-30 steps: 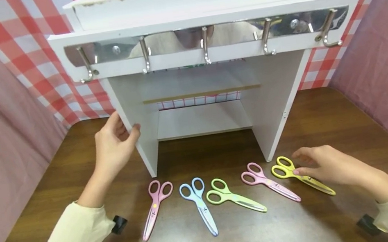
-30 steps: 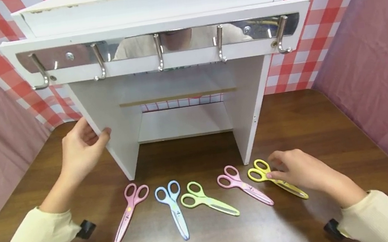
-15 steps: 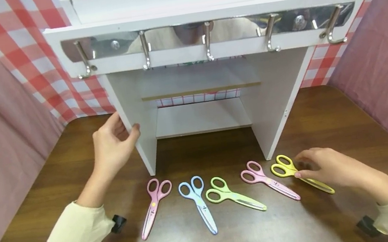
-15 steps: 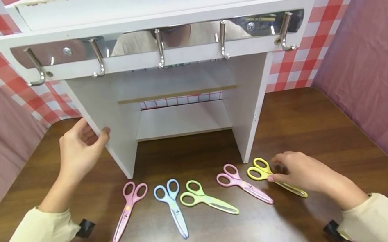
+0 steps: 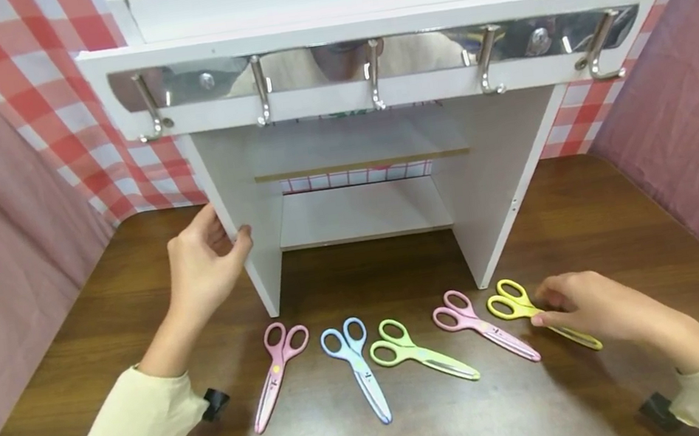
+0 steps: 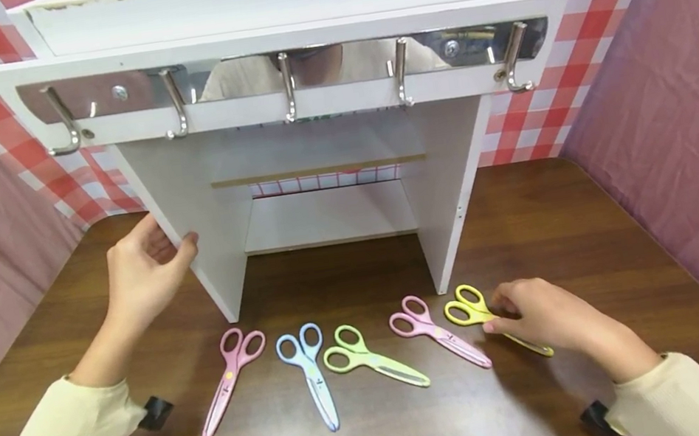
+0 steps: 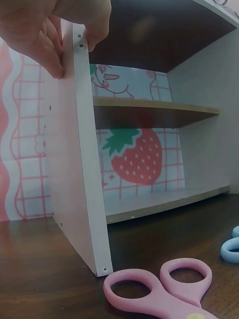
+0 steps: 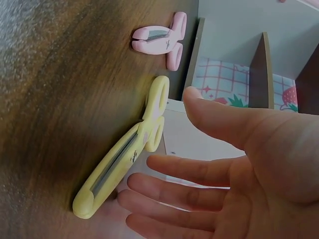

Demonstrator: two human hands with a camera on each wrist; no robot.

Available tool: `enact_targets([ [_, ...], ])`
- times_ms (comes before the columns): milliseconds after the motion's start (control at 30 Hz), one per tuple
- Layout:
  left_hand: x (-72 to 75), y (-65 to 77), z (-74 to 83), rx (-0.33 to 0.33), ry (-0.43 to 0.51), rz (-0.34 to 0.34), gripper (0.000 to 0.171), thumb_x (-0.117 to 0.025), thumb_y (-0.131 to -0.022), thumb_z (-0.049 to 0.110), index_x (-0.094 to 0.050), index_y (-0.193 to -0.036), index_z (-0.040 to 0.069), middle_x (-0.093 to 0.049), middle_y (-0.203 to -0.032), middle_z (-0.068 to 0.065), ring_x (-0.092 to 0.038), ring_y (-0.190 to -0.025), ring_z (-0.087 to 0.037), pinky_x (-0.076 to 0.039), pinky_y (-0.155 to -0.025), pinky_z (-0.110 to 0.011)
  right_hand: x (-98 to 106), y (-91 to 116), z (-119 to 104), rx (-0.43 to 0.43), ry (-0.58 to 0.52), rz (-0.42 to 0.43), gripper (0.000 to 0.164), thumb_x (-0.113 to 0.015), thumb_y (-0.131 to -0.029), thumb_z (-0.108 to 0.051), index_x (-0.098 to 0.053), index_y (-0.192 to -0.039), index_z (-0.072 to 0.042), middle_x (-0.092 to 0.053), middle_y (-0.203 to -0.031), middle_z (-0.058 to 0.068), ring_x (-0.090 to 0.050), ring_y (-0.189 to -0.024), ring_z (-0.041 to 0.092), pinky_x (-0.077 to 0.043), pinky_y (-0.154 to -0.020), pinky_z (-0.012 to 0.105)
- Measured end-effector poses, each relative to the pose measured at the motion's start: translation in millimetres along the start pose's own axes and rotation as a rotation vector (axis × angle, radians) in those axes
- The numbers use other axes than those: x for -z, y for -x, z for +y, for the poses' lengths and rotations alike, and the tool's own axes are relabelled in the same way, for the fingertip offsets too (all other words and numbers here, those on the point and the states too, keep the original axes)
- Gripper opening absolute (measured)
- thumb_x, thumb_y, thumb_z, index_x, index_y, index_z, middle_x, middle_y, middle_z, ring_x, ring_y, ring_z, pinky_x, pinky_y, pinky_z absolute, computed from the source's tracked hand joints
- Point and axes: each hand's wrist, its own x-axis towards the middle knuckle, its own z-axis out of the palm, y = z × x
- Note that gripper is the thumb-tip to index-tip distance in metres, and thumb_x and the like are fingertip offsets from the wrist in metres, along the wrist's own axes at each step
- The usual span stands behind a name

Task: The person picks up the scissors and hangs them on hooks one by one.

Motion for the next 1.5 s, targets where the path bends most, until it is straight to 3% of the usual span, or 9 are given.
enact_targets([
  [367, 2.4, 1.0, 0.8, 0.014, 0.006, -0.015, 0.034, -0.062, -0.081, -0.003, -0.061, -0.114, -0.010, -0.070, -0.101, -0.029, -0.071, -0.095, -0.037, -0.051, -0.077, 0.001, -3.8, 0.2, 2.5, 0.030, 0.022, 0.010, 0.037, -0.081, -0.071, -0.034, -0.067, -0.095, -0.010, -0.062, -0.080, -0.008, -0.055, -0.074, 0.004, -0.048, -0.060, 0.021],
  [633, 2.2, 1.6, 0.9, 0.019, 0.010, -0.019, 0.035, -0.062, -0.081, -0.003, -0.061, -0.115, -0.009, -0.070, -0.103, -0.029, -0.070, -0.098, -0.038, -0.054, -0.080, -0.006, -10.0, 2.2, 4.6, 0.086, 0.067, 0.068, 0.039, -0.084, -0.067, -0.031, -0.067, -0.094, -0.010, -0.055, -0.077, -0.008, -0.044, -0.070, 0.001, -0.039, -0.055, 0.018],
  [933, 2.9, 2.1, 1.6, 0.025, 0.024, -0.024, 0.036, -0.062, -0.081, -0.004, -0.061, -0.116, -0.009, -0.070, -0.104, -0.029, -0.069, -0.099, -0.039, -0.054, -0.081, -0.008, -13.2, 2.9, 7.2, 0.110, 0.062, 0.117, 0.037, -0.086, -0.064, -0.020, -0.065, -0.093, -0.012, -0.051, -0.075, -0.009, -0.041, -0.068, -0.001, -0.037, -0.055, 0.016],
  [1067, 3.0, 1.5, 1.7, 0.020, 0.022, -0.023, 0.036, -0.062, -0.080, -0.005, -0.061, -0.116, -0.009, -0.070, -0.104, -0.029, -0.069, -0.100, -0.039, -0.054, -0.081, -0.008, -14.3, 2.6, 8.5, 0.116, 0.044, 0.116, 0.036, -0.085, -0.064, -0.015, -0.062, -0.092, -0.012, -0.047, -0.073, -0.009, -0.038, -0.066, -0.002, -0.032, -0.054, 0.015],
  [1500, 2.8, 1.0, 0.6, 0.011, 0.014, -0.021, 0.035, -0.063, -0.080, -0.004, -0.061, -0.115, -0.009, -0.070, -0.103, -0.029, -0.070, -0.099, -0.038, -0.053, -0.080, -0.005, -14.9, -0.1, 9.0, 0.091, -0.012, 0.074, 0.031, -0.083, -0.065, -0.007, -0.056, -0.081, -0.011, -0.050, -0.065, -0.008, -0.039, -0.059, -0.003, -0.035, -0.049, 0.016],
])
